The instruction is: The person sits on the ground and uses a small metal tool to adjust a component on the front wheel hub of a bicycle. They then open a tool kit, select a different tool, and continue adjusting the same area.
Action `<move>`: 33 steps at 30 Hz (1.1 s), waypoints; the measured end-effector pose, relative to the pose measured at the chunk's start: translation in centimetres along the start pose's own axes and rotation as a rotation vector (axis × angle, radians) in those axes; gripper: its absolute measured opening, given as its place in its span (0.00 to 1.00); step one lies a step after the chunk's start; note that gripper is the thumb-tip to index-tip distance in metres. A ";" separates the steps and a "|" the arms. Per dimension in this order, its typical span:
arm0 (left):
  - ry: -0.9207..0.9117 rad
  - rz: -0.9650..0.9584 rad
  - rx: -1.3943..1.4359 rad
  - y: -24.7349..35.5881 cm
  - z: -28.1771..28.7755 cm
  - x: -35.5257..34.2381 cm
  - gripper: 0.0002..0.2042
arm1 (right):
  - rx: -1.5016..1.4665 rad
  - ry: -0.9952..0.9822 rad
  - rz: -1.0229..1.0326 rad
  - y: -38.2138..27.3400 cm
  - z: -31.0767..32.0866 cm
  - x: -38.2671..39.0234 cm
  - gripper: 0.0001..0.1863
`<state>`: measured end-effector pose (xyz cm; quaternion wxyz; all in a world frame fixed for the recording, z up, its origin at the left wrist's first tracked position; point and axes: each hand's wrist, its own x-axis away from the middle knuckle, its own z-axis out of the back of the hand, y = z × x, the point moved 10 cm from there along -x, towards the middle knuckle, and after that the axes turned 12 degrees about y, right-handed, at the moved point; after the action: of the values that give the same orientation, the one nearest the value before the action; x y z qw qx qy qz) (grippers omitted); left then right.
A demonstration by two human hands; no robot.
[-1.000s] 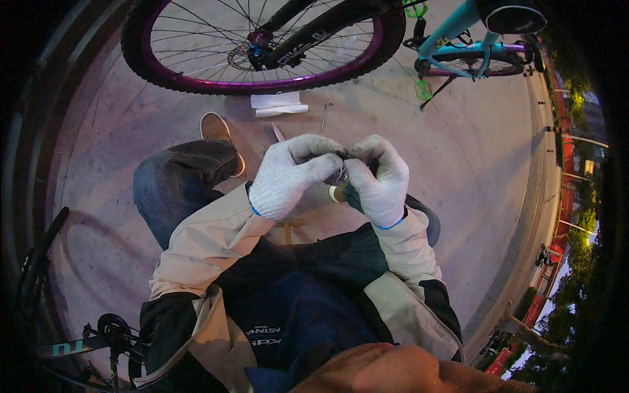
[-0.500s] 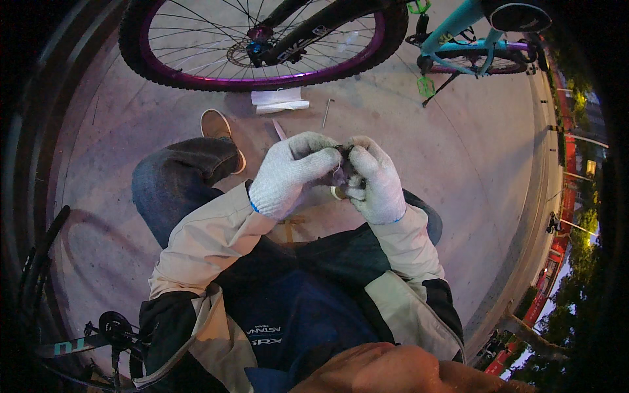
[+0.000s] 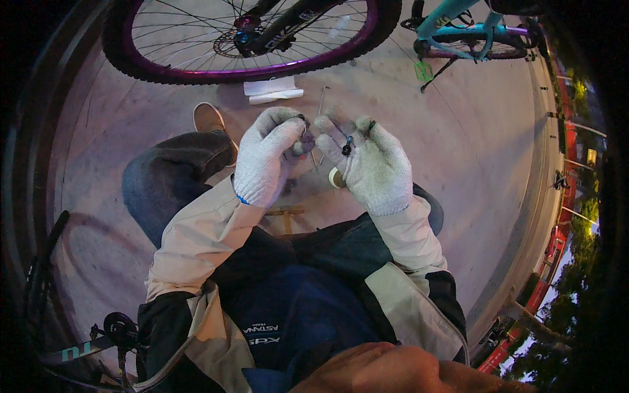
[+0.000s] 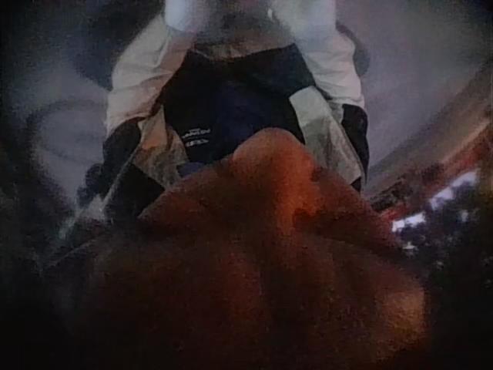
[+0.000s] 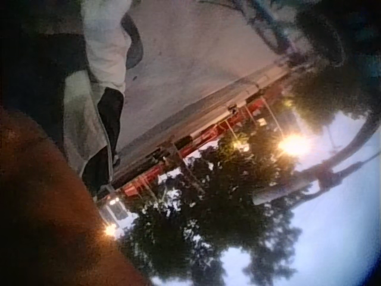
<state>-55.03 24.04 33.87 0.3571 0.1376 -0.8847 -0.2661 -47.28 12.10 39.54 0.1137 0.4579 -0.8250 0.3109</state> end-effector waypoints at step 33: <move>-0.100 -0.089 -0.291 -0.9 -0.7 1.1 0.12 | 0.029 -0.074 0.092 -1.2 -0.2 0.8 0.11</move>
<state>-55.28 22.56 34.37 0.3168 0.1099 -0.8464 -0.4137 -46.74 11.20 40.58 0.0619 0.4322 -0.8443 0.3108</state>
